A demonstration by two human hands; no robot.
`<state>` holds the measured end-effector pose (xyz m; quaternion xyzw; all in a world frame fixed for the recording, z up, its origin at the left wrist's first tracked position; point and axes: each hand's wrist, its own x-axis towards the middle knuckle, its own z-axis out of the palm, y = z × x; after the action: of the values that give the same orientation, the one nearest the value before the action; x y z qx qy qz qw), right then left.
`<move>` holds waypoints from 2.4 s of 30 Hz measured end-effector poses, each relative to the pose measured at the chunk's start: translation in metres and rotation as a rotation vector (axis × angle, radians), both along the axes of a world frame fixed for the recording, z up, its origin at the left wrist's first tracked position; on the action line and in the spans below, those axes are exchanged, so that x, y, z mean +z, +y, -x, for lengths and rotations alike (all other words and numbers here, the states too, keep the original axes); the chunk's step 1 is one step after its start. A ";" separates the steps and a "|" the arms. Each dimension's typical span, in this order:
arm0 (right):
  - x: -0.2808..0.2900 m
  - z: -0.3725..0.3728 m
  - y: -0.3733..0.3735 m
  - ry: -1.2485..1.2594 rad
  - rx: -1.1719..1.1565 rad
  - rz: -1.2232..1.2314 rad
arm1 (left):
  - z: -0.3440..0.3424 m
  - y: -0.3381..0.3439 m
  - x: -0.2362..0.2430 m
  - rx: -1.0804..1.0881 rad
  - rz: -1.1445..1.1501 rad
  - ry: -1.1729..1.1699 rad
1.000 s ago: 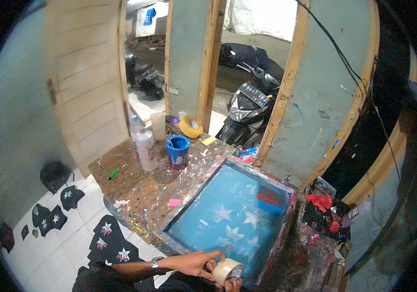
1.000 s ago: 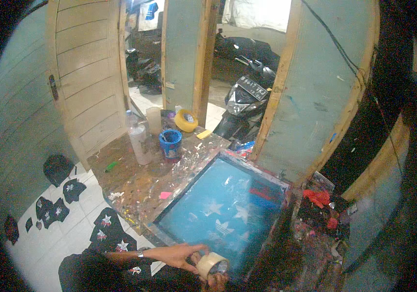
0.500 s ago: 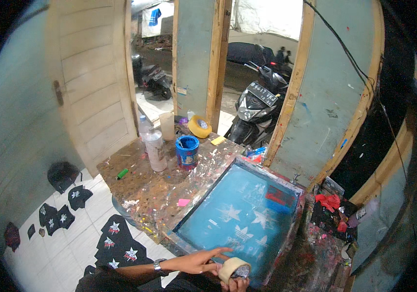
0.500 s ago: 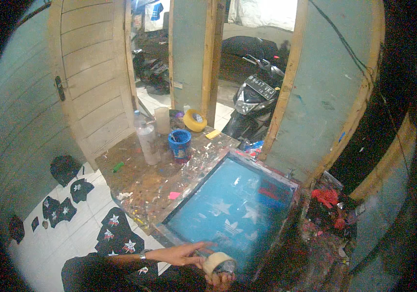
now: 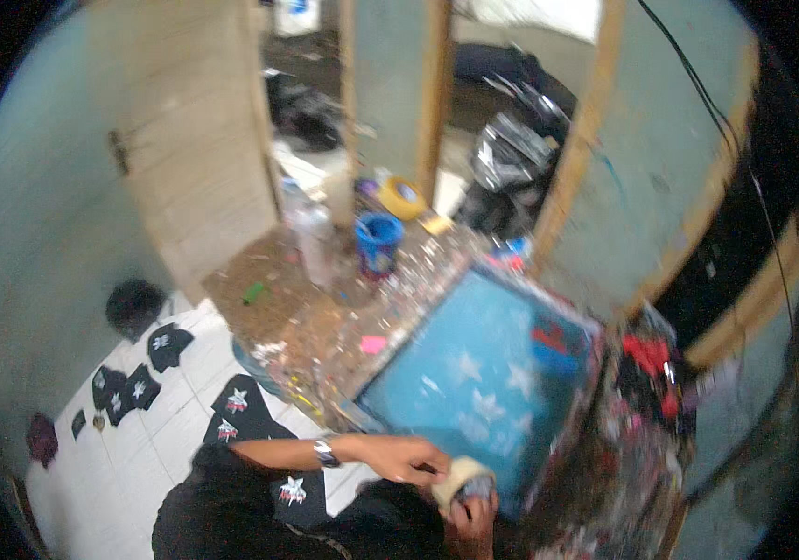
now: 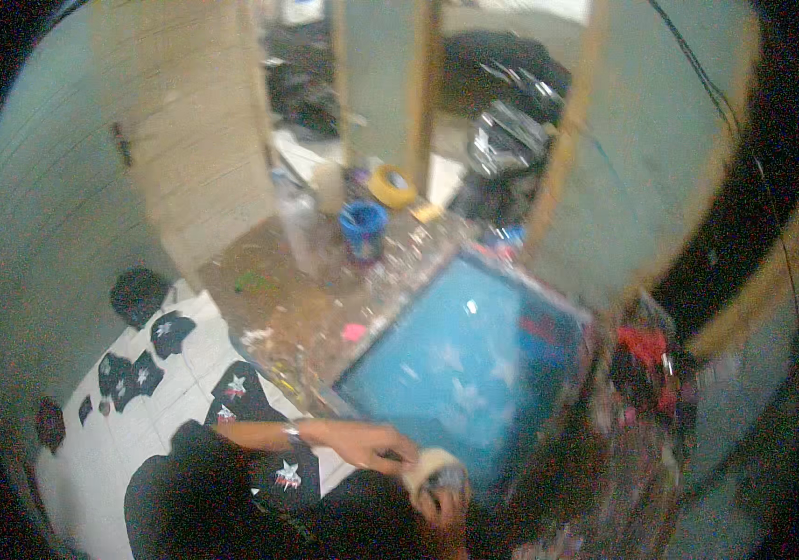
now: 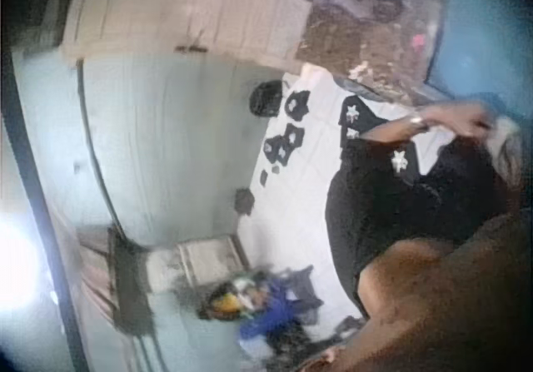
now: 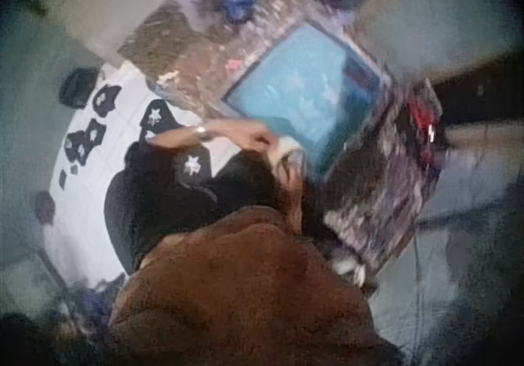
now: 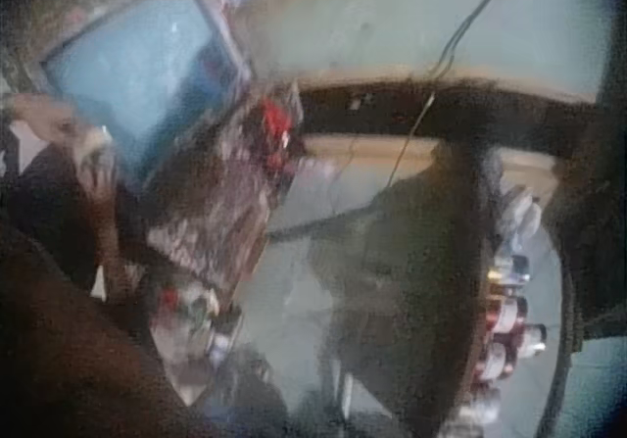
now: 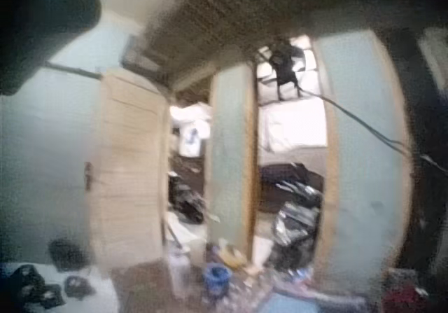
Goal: The person secures a screen printing frame with tape, then sits on the floor to fold and stack multiple black fabric pieces with printed star designs.
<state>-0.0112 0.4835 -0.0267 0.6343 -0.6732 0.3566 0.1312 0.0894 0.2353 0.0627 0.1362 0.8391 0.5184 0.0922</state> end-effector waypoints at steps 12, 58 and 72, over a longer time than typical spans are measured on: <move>0.088 -0.020 0.033 -0.304 -0.141 -0.184 | -0.017 0.063 0.033 0.533 -0.057 0.175; 0.091 0.086 0.009 -1.012 -0.913 -0.287 | 0.032 -0.004 -0.005 1.285 0.034 -0.257; 0.079 0.101 0.004 0.057 -0.642 -1.030 | 0.045 -0.026 -0.027 0.555 0.786 -0.283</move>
<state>-0.1121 0.4873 0.0526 0.3906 -0.9132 -0.0895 -0.0736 0.0444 0.2091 0.0353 -0.2087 0.9549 0.1816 0.1082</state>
